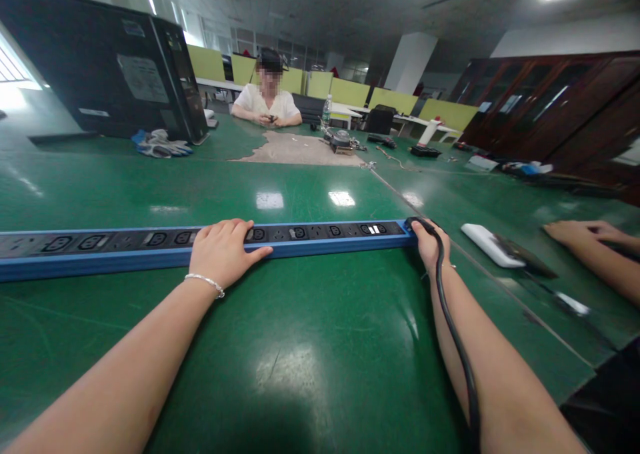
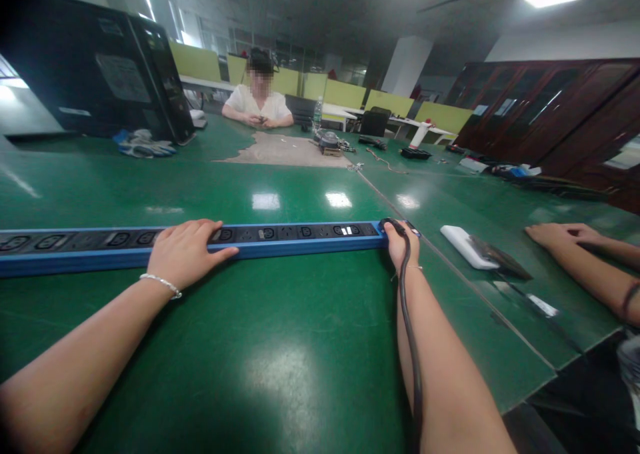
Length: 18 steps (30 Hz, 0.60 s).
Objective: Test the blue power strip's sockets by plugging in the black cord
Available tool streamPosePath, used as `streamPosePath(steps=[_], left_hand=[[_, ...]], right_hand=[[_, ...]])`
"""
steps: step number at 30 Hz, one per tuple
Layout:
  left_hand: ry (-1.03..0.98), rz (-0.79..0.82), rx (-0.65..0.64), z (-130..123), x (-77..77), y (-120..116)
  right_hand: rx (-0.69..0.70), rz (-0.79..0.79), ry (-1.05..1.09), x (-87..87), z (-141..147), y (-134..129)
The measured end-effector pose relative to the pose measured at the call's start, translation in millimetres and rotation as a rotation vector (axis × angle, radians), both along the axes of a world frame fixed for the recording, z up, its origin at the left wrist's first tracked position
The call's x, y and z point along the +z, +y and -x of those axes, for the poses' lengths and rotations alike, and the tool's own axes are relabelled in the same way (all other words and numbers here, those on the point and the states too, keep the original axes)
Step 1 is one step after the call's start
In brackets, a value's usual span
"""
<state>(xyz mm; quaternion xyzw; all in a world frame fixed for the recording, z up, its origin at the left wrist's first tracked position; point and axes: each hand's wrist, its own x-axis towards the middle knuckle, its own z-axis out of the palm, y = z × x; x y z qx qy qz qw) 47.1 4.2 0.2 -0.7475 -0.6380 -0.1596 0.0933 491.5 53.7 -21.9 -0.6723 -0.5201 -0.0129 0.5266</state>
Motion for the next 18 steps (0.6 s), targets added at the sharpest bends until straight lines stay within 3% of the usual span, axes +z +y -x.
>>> streamPosePath(steps=[8, 18], left_hand=[[0.009, 0.007, 0.004, 0, -0.3, 1], [-0.004, -0.001, -0.001, 0, 0.2, 0]], right_hand=[[-0.032, 0.026, -0.259, -12.1, -3, -2], [-0.060, -0.023, -0.228, -6.5, -1, -1]])
